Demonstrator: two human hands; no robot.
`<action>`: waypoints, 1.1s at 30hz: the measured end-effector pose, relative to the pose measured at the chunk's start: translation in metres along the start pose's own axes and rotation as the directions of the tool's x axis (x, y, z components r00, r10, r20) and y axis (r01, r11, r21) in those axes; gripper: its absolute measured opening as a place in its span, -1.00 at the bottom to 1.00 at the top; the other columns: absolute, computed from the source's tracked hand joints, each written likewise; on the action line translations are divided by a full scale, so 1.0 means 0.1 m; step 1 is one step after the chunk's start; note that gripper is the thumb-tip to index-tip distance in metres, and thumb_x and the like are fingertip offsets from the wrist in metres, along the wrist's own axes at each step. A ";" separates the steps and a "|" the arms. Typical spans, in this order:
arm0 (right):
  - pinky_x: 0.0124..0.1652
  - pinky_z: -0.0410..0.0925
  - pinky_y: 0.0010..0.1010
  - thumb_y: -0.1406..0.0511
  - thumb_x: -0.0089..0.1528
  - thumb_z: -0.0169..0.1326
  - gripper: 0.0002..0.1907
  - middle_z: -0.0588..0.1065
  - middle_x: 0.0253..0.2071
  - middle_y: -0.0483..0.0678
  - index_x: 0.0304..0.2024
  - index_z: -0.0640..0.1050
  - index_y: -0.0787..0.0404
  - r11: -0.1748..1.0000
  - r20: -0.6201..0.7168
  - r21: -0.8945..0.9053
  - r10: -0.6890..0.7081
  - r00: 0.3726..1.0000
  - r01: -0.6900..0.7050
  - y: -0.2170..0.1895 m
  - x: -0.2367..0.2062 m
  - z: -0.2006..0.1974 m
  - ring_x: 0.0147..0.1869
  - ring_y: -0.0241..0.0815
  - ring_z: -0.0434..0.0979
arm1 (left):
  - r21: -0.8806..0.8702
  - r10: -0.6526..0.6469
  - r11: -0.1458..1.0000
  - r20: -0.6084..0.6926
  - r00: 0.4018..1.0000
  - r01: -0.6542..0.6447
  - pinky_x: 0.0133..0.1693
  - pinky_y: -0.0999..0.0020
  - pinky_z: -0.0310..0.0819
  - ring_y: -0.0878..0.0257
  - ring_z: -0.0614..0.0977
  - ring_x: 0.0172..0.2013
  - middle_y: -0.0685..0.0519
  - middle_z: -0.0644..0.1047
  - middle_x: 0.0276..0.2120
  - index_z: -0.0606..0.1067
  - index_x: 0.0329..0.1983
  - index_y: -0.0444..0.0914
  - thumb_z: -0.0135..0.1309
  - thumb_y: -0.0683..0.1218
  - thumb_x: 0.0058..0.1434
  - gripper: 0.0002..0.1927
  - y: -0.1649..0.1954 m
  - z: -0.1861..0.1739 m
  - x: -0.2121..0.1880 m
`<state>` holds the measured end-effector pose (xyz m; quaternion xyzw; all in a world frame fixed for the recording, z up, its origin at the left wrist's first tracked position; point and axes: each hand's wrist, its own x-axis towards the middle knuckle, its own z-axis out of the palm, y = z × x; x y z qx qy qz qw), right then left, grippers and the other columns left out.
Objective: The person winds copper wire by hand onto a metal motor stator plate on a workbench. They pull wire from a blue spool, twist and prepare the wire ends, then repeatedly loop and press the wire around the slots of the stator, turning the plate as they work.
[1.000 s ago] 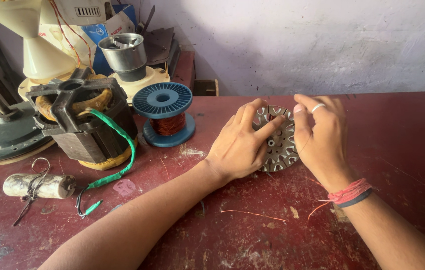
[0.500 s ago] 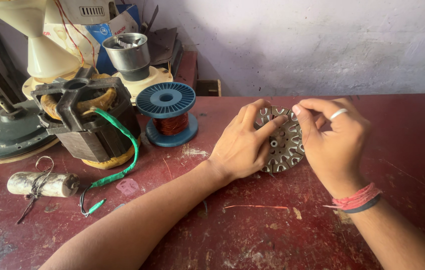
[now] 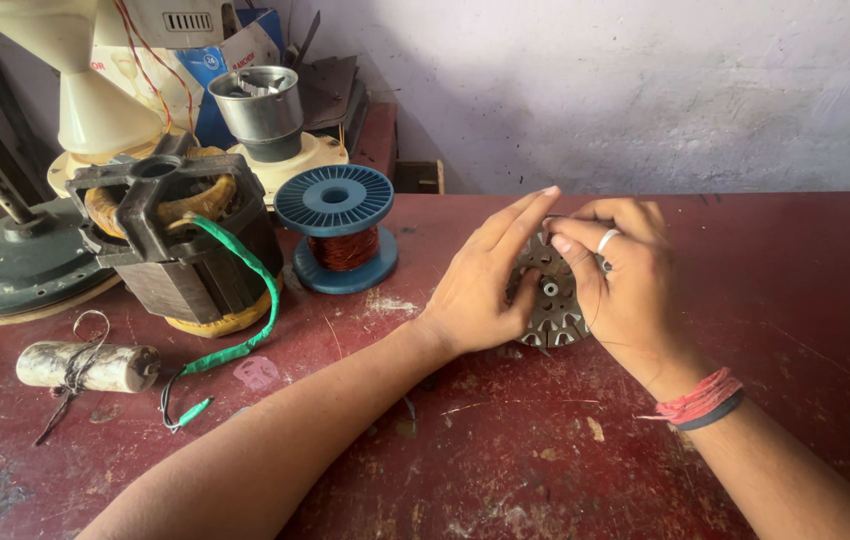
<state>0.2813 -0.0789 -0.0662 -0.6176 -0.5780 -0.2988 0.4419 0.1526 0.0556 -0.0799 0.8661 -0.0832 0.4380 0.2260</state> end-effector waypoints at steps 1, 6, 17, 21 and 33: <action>0.00 0.35 -0.26 0.34 0.32 0.21 -0.85 0.52 -0.12 -0.03 -0.08 0.69 0.18 1.000 0.000 0.004 -0.002 1.000 0.002 0.00 0.00 0.01 0.03 -0.05 0.44 | -0.028 -0.010 1.000 0.003 1.000 0.010 0.38 0.08 0.32 -0.15 0.41 0.35 -0.19 0.36 0.35 0.11 0.55 -0.19 0.04 -0.32 0.11 -0.12 0.00 0.00 0.00; -0.01 0.35 -0.28 0.33 0.30 0.25 -0.84 0.50 -0.14 -0.06 -0.06 0.70 0.14 0.999 -0.008 0.030 0.016 1.000 -0.016 0.03 -0.02 0.00 0.04 -0.08 0.44 | -0.094 -0.078 0.992 0.045 0.996 0.082 0.38 0.10 0.30 -0.08 0.42 0.33 -0.12 0.45 0.29 0.19 0.49 -0.17 0.04 -0.33 0.00 -0.11 -0.05 -0.02 0.06; -0.13 0.36 -0.25 0.31 0.23 0.34 -0.86 0.51 -0.25 -0.07 -0.16 0.72 0.14 0.998 -0.053 -0.063 0.001 0.999 -0.004 0.00 -0.02 0.00 -0.09 -0.08 0.45 | -0.256 -0.229 0.937 0.060 0.971 0.237 0.27 0.17 0.41 0.00 0.52 0.24 -0.16 0.48 0.19 0.25 0.43 -0.22 0.05 -0.28 -0.01 -0.17 -0.11 0.00 0.10; -0.13 0.36 -0.25 0.35 0.20 0.31 -0.87 0.53 -0.24 -0.06 -0.18 0.71 0.19 0.999 -0.008 -0.025 -0.043 0.999 0.043 -0.04 0.01 -0.05 -0.10 -0.09 0.47 | -0.481 -0.394 0.774 0.143 0.908 0.412 0.14 0.25 0.50 0.12 0.60 0.07 -0.12 0.53 0.08 0.27 0.39 -0.23 0.03 -0.31 0.02 -0.24 -0.18 0.01 0.12; -0.45 0.37 -0.30 0.29 0.23 0.21 -0.88 0.53 -0.49 -0.04 -0.26 0.67 0.21 0.983 0.316 0.184 -0.067 0.946 0.008 -0.41 0.05 -0.13 -0.49 -0.16 0.52 | -0.701 -0.564 0.397 0.323 0.760 0.593 -0.01 0.28 0.51 0.19 0.61 -0.09 -0.04 0.61 -0.15 0.47 0.10 -0.32 -0.12 -0.10 0.31 -0.64 -0.42 0.07 0.15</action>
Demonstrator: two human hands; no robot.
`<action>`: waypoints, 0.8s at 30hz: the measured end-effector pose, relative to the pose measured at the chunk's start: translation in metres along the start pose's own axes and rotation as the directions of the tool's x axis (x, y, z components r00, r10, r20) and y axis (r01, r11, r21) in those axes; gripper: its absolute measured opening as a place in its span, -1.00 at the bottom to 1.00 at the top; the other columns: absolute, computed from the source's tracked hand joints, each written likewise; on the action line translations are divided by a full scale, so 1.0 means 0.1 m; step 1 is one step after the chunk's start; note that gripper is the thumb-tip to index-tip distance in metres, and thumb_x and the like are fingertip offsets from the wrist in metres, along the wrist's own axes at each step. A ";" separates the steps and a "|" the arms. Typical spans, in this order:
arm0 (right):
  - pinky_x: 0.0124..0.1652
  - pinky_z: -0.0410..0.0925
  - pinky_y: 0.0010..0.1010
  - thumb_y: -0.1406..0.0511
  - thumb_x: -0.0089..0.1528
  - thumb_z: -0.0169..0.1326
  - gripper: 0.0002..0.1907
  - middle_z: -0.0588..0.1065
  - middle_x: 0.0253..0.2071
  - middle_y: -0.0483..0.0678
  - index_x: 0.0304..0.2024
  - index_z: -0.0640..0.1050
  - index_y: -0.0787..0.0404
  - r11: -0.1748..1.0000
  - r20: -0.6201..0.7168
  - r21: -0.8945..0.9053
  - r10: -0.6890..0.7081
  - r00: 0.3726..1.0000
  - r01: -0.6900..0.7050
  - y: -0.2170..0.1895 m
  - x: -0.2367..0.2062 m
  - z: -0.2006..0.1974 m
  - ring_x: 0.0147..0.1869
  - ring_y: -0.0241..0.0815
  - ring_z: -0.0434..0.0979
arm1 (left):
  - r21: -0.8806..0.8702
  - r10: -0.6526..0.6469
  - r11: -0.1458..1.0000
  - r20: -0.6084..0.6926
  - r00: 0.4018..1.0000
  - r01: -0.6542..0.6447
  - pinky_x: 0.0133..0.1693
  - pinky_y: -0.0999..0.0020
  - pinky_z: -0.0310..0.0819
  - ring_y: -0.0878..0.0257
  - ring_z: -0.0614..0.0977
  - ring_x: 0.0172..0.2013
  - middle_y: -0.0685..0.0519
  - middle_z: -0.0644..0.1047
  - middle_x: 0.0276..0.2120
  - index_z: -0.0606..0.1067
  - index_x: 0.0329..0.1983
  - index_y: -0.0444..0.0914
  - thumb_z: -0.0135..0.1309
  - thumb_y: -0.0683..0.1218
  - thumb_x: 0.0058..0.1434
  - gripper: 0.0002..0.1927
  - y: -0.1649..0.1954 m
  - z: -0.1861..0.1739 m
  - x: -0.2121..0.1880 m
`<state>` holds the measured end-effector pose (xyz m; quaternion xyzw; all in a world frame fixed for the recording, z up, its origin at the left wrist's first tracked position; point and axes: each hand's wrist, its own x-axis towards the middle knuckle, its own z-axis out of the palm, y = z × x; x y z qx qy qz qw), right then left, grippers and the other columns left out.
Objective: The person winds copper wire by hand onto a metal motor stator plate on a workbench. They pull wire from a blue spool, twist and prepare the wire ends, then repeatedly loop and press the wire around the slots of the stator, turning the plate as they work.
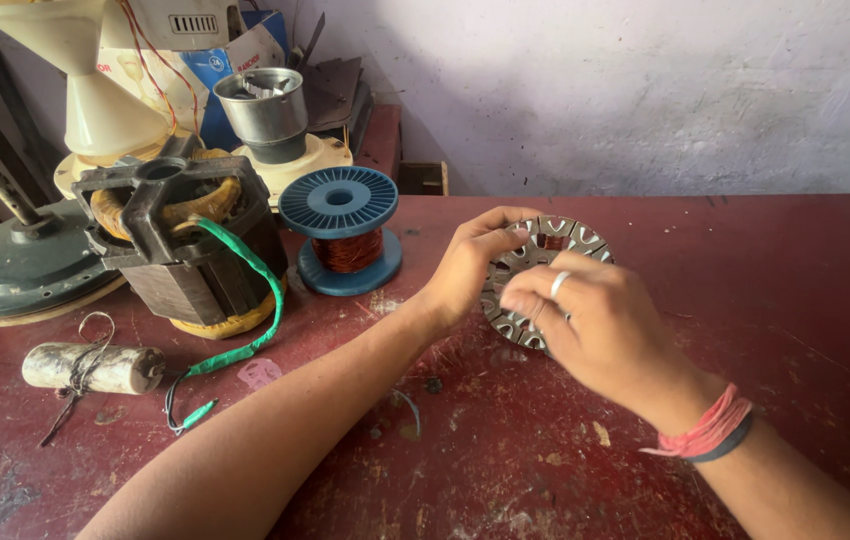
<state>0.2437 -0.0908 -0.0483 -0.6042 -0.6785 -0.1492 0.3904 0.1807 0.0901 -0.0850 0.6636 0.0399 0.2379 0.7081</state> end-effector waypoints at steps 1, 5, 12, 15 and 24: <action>-0.46 0.36 -0.30 0.28 0.24 0.20 -0.88 0.53 -0.50 -0.03 -0.27 0.66 0.22 1.000 0.006 0.016 -0.025 1.000 0.025 -0.05 0.00 0.02 -0.51 -0.15 0.52 | -0.005 0.005 1.000 -0.006 1.000 -0.005 0.00 0.27 0.51 0.19 0.62 -0.09 -0.04 0.61 -0.14 0.48 0.09 -0.32 -0.12 -0.09 0.33 -0.66 0.00 0.00 0.00; -0.48 0.39 -0.32 0.31 0.27 0.14 -0.88 0.54 -0.50 -0.02 -0.27 0.61 0.26 0.989 0.112 0.143 -0.054 0.992 0.038 -0.23 -0.04 0.06 -0.50 -0.16 0.57 | 0.010 0.079 0.997 0.003 0.997 -0.079 0.04 0.28 0.50 0.22 0.61 -0.06 -0.05 0.61 -0.12 0.51 0.07 -0.36 -0.05 -0.04 0.40 -0.67 0.02 0.04 0.00; -0.49 0.34 -0.22 0.32 0.23 0.19 -0.88 0.51 -0.61 0.04 -0.33 0.60 0.29 0.988 0.151 0.145 -0.078 0.985 0.056 -0.41 -0.07 0.07 -0.54 -0.03 0.55 | -0.017 0.014 1.000 -0.083 0.996 -0.016 -0.12 0.35 0.63 0.27 0.67 -0.18 -0.02 0.64 -0.19 0.48 0.12 -0.30 0.16 -0.06 0.28 -0.62 0.08 0.17 -0.08; -0.45 0.39 -0.25 0.36 0.22 0.17 -0.91 0.55 -0.55 0.03 -0.32 0.59 0.30 0.976 0.118 0.194 -0.128 0.985 0.104 -0.43 -0.09 0.08 -0.48 -0.04 0.59 | 0.020 0.056 0.998 -0.091 0.994 -0.055 -0.13 0.38 0.63 0.30 0.67 -0.19 0.01 0.64 -0.18 0.48 0.18 -0.29 0.23 -0.14 0.23 -0.56 0.08 0.19 -0.11; -0.43 0.43 -0.26 0.44 0.18 0.16 -0.99 0.57 -0.54 0.02 -0.35 0.59 0.30 0.963 0.118 0.235 -0.162 0.980 0.131 -0.50 -0.13 0.14 -0.45 -0.07 0.60 | 0.076 0.153 0.986 -0.028 0.988 -0.150 -0.14 0.42 0.65 0.35 0.66 -0.19 0.03 0.65 -0.15 0.48 0.25 -0.25 0.25 -0.25 0.19 -0.48 -0.01 0.12 -0.09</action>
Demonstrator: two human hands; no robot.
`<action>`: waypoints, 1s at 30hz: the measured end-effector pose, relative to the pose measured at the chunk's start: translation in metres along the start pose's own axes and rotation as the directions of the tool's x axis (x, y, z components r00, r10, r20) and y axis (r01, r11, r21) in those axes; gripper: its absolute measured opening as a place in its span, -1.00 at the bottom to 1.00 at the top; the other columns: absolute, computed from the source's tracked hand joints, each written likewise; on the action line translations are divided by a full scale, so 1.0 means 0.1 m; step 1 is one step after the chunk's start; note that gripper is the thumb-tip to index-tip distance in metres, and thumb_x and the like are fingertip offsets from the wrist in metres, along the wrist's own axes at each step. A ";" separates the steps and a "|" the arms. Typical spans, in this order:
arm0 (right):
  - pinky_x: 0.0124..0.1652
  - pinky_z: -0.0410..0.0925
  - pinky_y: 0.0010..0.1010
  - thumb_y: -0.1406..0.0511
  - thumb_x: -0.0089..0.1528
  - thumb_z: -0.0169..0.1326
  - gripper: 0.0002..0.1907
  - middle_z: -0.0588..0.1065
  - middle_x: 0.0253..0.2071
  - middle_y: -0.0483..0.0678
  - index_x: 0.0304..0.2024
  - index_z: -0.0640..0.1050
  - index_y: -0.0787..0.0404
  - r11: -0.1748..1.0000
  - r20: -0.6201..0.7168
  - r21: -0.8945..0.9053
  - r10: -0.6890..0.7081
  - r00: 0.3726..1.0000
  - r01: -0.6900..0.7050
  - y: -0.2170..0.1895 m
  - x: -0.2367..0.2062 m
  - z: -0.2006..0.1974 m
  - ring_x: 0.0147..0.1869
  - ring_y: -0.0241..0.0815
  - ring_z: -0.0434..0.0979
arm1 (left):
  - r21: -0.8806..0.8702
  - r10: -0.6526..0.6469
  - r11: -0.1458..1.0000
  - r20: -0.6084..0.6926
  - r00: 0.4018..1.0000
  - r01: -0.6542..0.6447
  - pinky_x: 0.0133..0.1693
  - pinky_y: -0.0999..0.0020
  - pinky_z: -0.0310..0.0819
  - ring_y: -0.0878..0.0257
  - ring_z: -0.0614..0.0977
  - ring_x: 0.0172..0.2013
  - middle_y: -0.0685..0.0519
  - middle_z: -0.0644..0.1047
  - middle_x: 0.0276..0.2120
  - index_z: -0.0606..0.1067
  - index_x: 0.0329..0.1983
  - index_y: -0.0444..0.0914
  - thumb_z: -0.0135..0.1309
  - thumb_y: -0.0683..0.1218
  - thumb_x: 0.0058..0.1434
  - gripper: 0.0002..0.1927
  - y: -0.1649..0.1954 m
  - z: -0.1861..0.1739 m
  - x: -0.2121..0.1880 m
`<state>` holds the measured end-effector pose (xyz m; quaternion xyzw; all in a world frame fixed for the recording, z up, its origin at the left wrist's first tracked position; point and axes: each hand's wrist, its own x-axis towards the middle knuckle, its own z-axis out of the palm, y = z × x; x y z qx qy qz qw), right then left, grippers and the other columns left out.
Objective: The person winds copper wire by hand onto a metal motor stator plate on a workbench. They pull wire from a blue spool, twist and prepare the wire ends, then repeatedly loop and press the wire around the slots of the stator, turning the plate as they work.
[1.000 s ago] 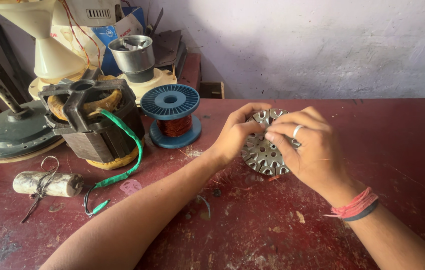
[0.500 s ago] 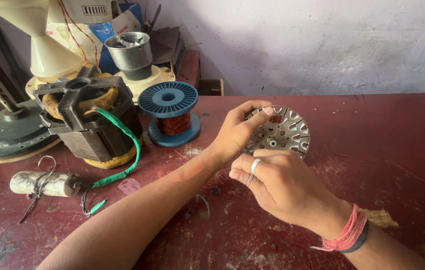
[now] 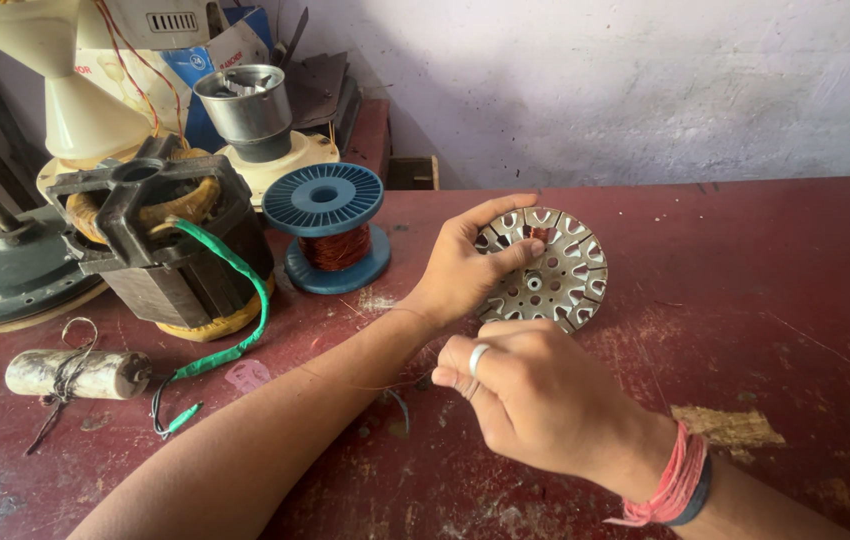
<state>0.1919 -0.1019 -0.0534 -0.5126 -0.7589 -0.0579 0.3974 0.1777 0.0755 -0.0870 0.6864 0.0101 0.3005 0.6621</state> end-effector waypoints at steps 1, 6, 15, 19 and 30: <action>-0.44 0.43 -0.26 0.45 0.17 0.16 -0.99 0.57 -0.53 0.03 -0.35 0.59 0.31 1.000 0.006 0.003 -0.011 1.000 0.011 -0.03 0.00 0.00 -0.45 -0.06 0.60 | 0.026 0.012 1.000 -0.005 1.000 -0.012 -0.13 0.42 0.65 0.36 0.66 -0.19 0.03 0.65 -0.15 0.48 0.25 -0.25 0.24 -0.25 0.20 -0.49 -0.02 0.00 0.00; -0.41 0.42 -0.27 0.46 0.18 0.14 -0.97 0.56 -0.51 -0.02 -0.38 0.55 0.29 0.993 0.020 0.035 -0.117 0.993 0.116 -0.17 0.00 -0.01 -0.45 -0.08 0.57 | 0.035 0.058 0.998 -0.007 0.998 -0.058 -0.08 0.41 0.65 0.36 0.66 -0.15 0.04 0.64 -0.13 0.47 0.23 -0.29 0.22 -0.25 0.24 -0.53 -0.07 0.01 0.02; -0.44 0.31 -0.26 0.30 0.25 0.15 -0.84 0.40 -0.58 -0.10 -0.43 0.53 0.19 0.940 0.197 0.152 -0.330 0.923 0.304 -0.31 -0.30 0.42 -0.48 -0.14 0.47 | 0.046 -0.123 0.991 -0.013 0.992 0.124 -0.06 0.31 0.63 0.27 0.67 -0.13 0.01 0.64 -0.13 0.43 0.25 -0.26 0.06 -0.17 0.32 -0.59 0.05 0.00 0.02; -0.41 0.35 -0.27 0.36 0.20 0.11 -0.94 0.42 -0.50 -0.07 -0.37 0.55 0.23 0.909 0.299 0.375 -0.304 0.905 0.181 -0.27 -0.37 0.60 -0.43 -0.14 0.49 | -0.027 -0.116 0.993 0.009 0.993 0.117 0.00 0.30 0.63 0.24 0.69 -0.07 -0.01 0.66 -0.09 0.43 0.26 -0.26 -0.02 -0.11 0.37 -0.60 0.07 0.02 0.03; -0.30 0.47 -0.38 0.55 0.16 0.04 -0.78 0.54 -0.28 -0.02 -0.21 0.61 0.26 0.973 -0.208 -0.129 -0.213 0.955 0.189 -0.19 0.00 -0.20 -0.28 -0.19 0.58 | -0.079 -0.109 0.991 -0.027 0.994 0.106 -0.03 0.30 0.56 0.25 0.61 -0.09 0.00 0.60 -0.08 0.49 0.22 -0.27 -0.03 -0.05 0.42 -0.63 -0.06 -0.01 0.07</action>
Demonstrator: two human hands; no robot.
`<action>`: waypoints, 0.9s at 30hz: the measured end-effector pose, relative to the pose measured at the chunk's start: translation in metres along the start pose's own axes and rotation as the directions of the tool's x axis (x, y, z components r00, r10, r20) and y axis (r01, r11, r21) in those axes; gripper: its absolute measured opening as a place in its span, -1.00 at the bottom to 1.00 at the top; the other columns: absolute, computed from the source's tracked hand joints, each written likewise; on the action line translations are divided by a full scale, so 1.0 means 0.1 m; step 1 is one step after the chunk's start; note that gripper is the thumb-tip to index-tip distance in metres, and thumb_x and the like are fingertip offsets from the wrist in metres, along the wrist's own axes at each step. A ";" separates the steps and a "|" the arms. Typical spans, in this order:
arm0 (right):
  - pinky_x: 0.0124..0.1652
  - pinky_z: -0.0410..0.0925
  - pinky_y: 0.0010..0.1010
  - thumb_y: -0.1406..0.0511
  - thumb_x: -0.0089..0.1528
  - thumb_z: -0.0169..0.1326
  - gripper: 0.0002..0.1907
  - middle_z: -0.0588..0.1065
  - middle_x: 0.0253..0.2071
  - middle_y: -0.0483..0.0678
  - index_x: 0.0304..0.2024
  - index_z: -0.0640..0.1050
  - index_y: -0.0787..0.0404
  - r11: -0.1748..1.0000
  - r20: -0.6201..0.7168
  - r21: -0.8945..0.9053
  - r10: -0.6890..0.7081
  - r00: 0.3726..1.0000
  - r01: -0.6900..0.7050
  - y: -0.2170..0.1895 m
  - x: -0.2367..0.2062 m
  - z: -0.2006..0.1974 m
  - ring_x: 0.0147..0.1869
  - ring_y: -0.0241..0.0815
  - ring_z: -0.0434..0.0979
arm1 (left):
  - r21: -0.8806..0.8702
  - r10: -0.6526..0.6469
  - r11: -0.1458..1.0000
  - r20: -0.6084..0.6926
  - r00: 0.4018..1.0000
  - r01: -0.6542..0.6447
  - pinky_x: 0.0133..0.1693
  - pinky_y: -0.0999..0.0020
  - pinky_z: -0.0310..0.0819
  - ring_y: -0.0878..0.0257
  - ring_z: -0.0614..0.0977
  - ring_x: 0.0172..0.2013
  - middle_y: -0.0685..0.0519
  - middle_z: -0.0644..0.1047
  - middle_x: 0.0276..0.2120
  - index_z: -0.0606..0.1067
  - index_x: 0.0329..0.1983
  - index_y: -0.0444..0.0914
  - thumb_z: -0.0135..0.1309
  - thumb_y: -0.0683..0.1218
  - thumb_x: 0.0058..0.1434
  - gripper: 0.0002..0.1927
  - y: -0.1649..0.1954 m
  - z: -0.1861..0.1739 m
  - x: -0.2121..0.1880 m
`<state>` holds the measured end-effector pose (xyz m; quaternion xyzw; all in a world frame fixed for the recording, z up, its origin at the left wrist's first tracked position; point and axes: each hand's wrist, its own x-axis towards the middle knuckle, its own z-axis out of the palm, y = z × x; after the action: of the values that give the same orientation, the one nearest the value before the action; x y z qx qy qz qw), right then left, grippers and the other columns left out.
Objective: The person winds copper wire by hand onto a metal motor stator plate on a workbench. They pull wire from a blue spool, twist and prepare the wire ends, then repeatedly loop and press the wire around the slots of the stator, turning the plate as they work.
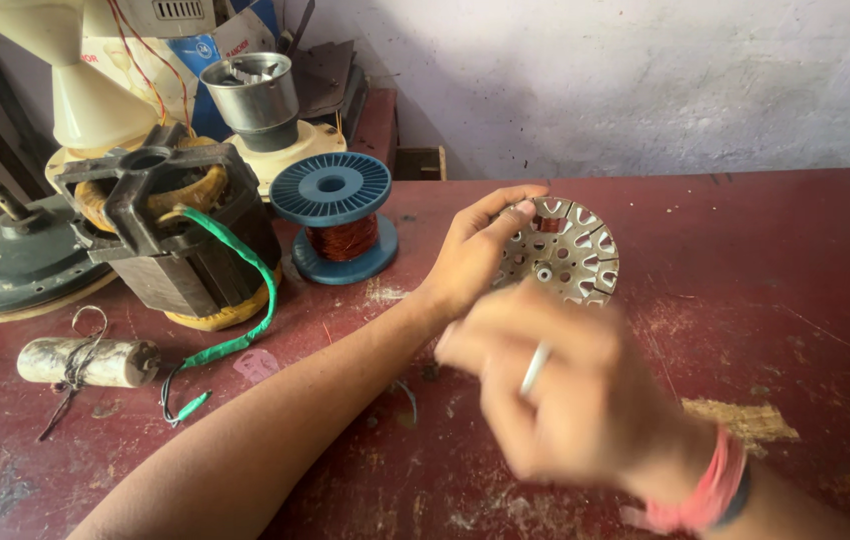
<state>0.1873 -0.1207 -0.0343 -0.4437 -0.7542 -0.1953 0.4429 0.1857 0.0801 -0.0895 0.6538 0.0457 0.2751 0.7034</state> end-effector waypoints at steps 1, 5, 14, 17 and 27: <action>-0.30 0.47 -0.37 0.53 0.18 0.08 -0.80 0.55 -0.27 0.01 -0.19 0.62 0.27 0.996 -0.028 -0.077 0.053 0.998 -0.055 0.12 0.04 0.00 -0.26 -0.17 0.58 | 0.028 0.045 0.999 0.024 0.999 -0.046 -0.03 0.31 0.52 0.27 0.58 -0.09 -0.01 0.59 -0.09 0.49 0.24 -0.28 -0.03 -0.06 0.45 -0.64 -0.01 -0.03 0.00; -0.25 0.45 -0.29 0.47 0.18 0.18 -0.80 0.56 -0.25 0.02 -0.14 0.65 0.25 0.925 -0.057 -0.327 0.185 0.981 -0.194 0.53 0.02 -0.04 -0.22 -0.09 0.58 | 0.039 0.099 0.994 0.050 0.994 -0.101 0.05 0.37 0.47 0.30 0.57 -0.02 0.02 0.60 -0.06 0.49 0.23 -0.30 -0.07 -0.06 0.48 -0.65 -0.06 -0.04 0.03; -0.33 0.43 -0.25 0.31 0.13 0.29 -0.65 0.54 -0.24 0.03 -0.04 0.64 0.27 0.853 0.071 -0.333 0.448 0.891 -0.403 0.75 -0.10 0.02 -0.38 -0.07 0.56 | -0.005 -0.023 1.000 0.027 0.999 0.023 -0.01 0.33 0.51 0.28 0.58 -0.05 0.02 0.59 -0.07 0.48 0.24 -0.24 -0.16 0.00 0.47 -0.60 0.01 -0.03 -0.02; -0.29 0.43 -0.23 0.31 0.15 0.27 -0.75 0.55 -0.25 0.02 -0.14 0.66 0.28 0.877 0.044 -0.367 0.349 0.936 -0.310 0.77 -0.11 0.04 -0.30 -0.04 0.57 | 0.048 0.011 0.999 0.008 1.000 -0.011 -0.05 0.35 0.49 0.29 0.57 -0.06 0.05 0.59 -0.05 0.48 0.25 -0.25 -0.07 -0.03 0.44 -0.62 0.02 0.00 -0.02; -0.33 0.35 -0.17 0.33 0.36 0.11 -0.71 0.46 -0.47 0.08 -0.45 0.54 0.36 0.925 -0.005 -0.286 0.259 0.966 -0.250 0.76 -0.08 0.01 -0.37 0.01 0.49 | 0.002 0.089 0.996 0.044 0.995 -0.089 -0.10 0.41 0.58 0.34 0.61 -0.13 0.04 0.62 -0.13 0.49 0.23 -0.28 0.08 -0.07 0.40 -0.63 -0.09 0.00 0.00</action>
<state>0.2527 -0.0836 -0.0493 -0.5999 -0.6615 -0.2352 0.3836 0.1887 0.0803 -0.0977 0.6625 0.0016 0.2914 0.6901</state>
